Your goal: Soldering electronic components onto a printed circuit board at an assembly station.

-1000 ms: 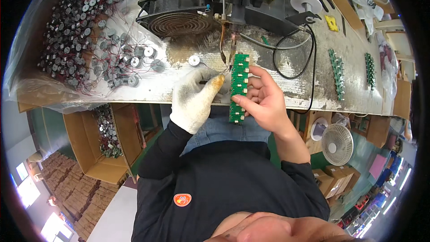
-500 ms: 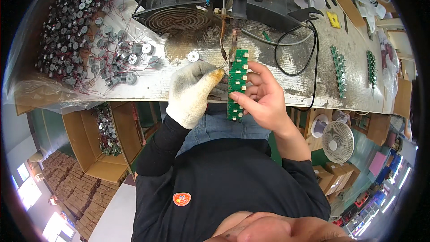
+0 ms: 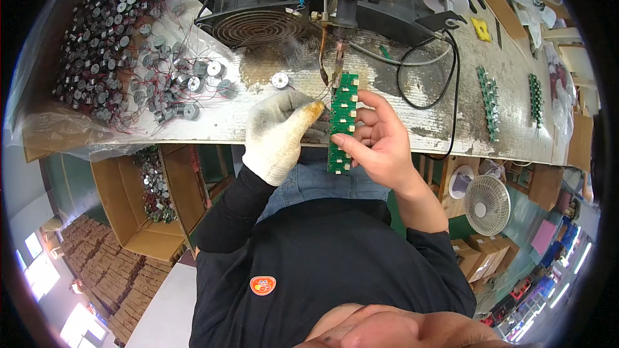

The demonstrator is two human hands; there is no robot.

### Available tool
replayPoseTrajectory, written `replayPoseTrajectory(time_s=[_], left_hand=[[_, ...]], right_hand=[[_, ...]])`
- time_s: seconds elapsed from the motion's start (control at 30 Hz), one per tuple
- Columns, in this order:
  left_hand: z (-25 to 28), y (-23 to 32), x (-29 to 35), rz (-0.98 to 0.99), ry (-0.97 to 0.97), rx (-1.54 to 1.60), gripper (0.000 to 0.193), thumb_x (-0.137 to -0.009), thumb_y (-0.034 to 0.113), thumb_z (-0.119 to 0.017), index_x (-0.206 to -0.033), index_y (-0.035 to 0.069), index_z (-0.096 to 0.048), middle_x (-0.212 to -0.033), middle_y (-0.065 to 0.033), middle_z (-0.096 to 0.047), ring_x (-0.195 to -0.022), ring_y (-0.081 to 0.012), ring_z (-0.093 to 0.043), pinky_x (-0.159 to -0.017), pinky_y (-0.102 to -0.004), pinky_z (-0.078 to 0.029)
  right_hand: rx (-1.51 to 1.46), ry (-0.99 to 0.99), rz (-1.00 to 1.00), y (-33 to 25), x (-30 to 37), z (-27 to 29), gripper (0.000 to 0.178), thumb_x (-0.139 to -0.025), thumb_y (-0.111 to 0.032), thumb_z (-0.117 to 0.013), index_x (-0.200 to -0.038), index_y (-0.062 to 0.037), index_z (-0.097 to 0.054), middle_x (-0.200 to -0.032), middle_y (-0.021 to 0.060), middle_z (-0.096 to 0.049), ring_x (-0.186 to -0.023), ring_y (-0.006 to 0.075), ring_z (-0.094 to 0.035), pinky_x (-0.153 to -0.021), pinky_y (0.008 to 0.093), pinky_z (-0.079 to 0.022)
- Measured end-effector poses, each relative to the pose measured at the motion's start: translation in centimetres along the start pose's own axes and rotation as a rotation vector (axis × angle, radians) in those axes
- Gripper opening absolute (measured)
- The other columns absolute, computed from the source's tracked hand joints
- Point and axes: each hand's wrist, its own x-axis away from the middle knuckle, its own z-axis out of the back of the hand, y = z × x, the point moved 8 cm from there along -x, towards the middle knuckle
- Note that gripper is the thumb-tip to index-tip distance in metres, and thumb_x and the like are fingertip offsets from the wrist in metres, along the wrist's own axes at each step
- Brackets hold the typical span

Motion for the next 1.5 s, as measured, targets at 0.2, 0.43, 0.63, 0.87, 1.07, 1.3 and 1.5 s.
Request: replayPoseTrajectory(time_s=[0.2,0.43,0.63,0.87,1.07,1.3,1.5], left_hand=[[0.2,0.2,0.0,-0.056,0.008,-0.054,0.016,-0.09,0.013,-0.058,-0.093,-0.003,-0.061,-0.086,-0.011,-0.067,-0.073,-0.0162,-0.065,-0.067,-0.0271,-0.052],[0.2,0.5,-0.2,-0.118,0.027,-0.138,0.016,-0.086,0.012,-0.062,-0.088,-0.003,-0.065,-0.079,-0.0052,-0.065,-0.072,-0.0097,-0.058,-0.065,-0.024,-0.045],[-0.1,1.2,0.1,-0.141,0.013,-0.148,0.014,-0.085,0.011,-0.063,-0.086,-0.003,-0.066,-0.078,-0.0045,-0.064,-0.071,-0.009,-0.057,-0.063,-0.0234,-0.044],[0.0,1.1,0.0,-0.111,0.017,-0.107,0.015,-0.084,0.011,-0.064,-0.087,-0.004,-0.066,-0.078,-0.0051,-0.064,-0.071,-0.0096,-0.059,-0.063,-0.0241,-0.046],[-0.2,1.3,0.0,-0.153,0.015,-0.171,0.014,-0.083,0.011,-0.064,-0.085,-0.003,-0.066,-0.077,-0.0056,-0.064,-0.071,-0.0102,-0.059,-0.064,-0.0242,-0.046],[-0.2,0.8,-0.3,-0.066,0.01,-0.083,0.015,-0.085,0.01,-0.062,-0.087,-0.004,-0.065,-0.077,-0.0052,-0.064,-0.071,-0.0098,-0.059,-0.063,-0.0244,-0.046],[-0.1,0.4,-0.4,-0.057,-0.009,-0.035,0.014,-0.086,0.009,-0.06,-0.088,-0.004,-0.064,-0.08,-0.0062,-0.065,-0.072,-0.0094,-0.058,-0.064,-0.0239,-0.046]], right_hand=[[-0.029,-0.019,-0.012,0.0,0.2,-0.2,0.055,-0.082,0.004,-0.066,-0.129,-0.0006,-0.037,-0.093,0.0089,-0.065,-0.068,0.0031,-0.058,-0.054,0.0165,-0.042],[-0.015,-0.031,-0.014,0.3,0.4,0.0,0.055,-0.083,0.004,-0.065,-0.129,-0.0011,-0.037,-0.092,0.0086,-0.065,-0.068,0.0028,-0.058,-0.054,0.0163,-0.042],[-0.033,-0.044,-0.02,0.2,0.3,-0.3,0.056,-0.083,0.004,-0.065,-0.13,-0.0012,-0.036,-0.093,0.0095,-0.065,-0.07,0.0043,-0.06,-0.055,0.017,-0.043],[-0.046,-0.035,-0.036,0.2,0.1,-0.3,0.057,-0.083,0.005,-0.065,-0.131,-0.0008,-0.035,-0.094,0.0108,-0.065,-0.072,0.0058,-0.061,-0.057,0.0177,-0.045],[-0.04,-0.031,-0.029,0.2,0.2,-0.2,0.056,-0.083,0.005,-0.065,-0.131,-0.0008,-0.035,-0.093,0.0103,-0.065,-0.071,0.0051,-0.061,-0.056,0.0172,-0.044],[-0.038,-0.031,-0.024,0.3,0.2,-0.3,0.056,-0.083,0.005,-0.065,-0.13,-0.0007,-0.036,-0.093,0.01,-0.065,-0.069,0.0033,-0.059,-0.055,0.0163,-0.042],[-0.05,-0.023,-0.019,-0.1,0.2,-0.3,0.056,-0.083,0.005,-0.065,-0.13,-0.0007,-0.036,-0.094,0.01,-0.065,-0.069,0.0034,-0.059,-0.056,0.0163,-0.042]])
